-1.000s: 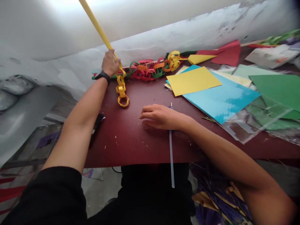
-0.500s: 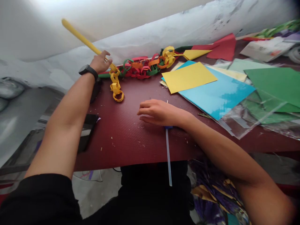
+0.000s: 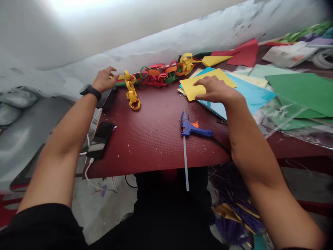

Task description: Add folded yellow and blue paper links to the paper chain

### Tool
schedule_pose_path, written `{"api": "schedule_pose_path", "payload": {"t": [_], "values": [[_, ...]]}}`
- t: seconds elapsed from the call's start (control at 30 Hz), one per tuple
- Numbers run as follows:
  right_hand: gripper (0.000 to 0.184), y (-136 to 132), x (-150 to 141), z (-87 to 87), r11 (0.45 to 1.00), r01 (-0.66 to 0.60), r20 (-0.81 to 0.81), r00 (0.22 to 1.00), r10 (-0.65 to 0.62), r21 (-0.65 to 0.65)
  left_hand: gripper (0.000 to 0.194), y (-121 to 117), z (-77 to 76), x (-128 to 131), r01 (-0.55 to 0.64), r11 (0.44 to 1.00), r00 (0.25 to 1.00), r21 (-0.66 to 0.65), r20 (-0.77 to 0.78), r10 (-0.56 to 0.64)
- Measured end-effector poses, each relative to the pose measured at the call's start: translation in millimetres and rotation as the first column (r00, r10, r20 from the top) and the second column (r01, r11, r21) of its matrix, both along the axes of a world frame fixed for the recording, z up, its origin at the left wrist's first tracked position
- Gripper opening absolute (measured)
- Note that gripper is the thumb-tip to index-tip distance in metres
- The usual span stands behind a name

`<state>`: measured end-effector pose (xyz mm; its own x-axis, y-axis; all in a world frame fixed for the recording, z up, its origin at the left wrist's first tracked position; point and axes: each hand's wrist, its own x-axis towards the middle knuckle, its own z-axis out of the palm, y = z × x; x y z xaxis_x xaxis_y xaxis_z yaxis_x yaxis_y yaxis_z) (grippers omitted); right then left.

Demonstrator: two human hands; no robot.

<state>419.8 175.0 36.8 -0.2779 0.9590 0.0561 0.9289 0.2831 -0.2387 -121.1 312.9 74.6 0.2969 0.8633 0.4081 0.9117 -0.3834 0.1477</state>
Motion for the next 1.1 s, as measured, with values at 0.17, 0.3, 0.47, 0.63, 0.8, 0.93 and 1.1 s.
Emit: {"api": "schedule_pose_path", "payload": {"t": [0.17,0.3,0.47,0.63,0.8,0.93,1.1], "values": [[0.078,14.3,4.2,-20.3,0.99,0.087,0.06,0.995,-0.081,-0.114,0.038,-93.5,30.8,33.9,0.064,0.992,0.998,0.105,0.007,-0.065],[0.073,19.2,5.6,-25.9,0.994,0.049,-0.006,0.999,-0.05,-0.102,0.033,-203.7,24.9,94.2,0.395,0.916,0.895,0.075,-0.255,-0.365],[0.088,23.2,6.0,-36.1,0.996,0.06,0.039,0.998,-0.058,-0.071,0.038,-304.5,-2.2,165.7,0.626,0.765,0.622,-0.148,-0.497,-0.605],[0.06,14.4,-10.4,-30.6,0.992,0.129,0.063,0.99,-0.128,-0.006,0.039,-331.0,-0.9,186.6,0.638,0.748,0.603,-0.184,-0.484,-0.634],[0.05,-3.6,-25.7,-0.8,0.982,0.173,-0.028,0.985,-0.171,0.08,0.035,-321.8,3.7,157.1,0.577,0.812,0.709,-0.093,-0.436,-0.554],[0.051,-25.0,-50.7,23.7,0.979,0.046,-0.078,0.996,-0.031,0.201,0.047,-323.9,3.7,132.0,0.46,0.888,0.857,-0.016,-0.254,-0.448],[0.04,-77.7,-114.7,31.2,0.752,-0.514,-0.028,0.818,0.574,0.412,0.081,-344.9,3.7,122.3,0.265,0.955,0.963,0.133,0.004,-0.268]]}}
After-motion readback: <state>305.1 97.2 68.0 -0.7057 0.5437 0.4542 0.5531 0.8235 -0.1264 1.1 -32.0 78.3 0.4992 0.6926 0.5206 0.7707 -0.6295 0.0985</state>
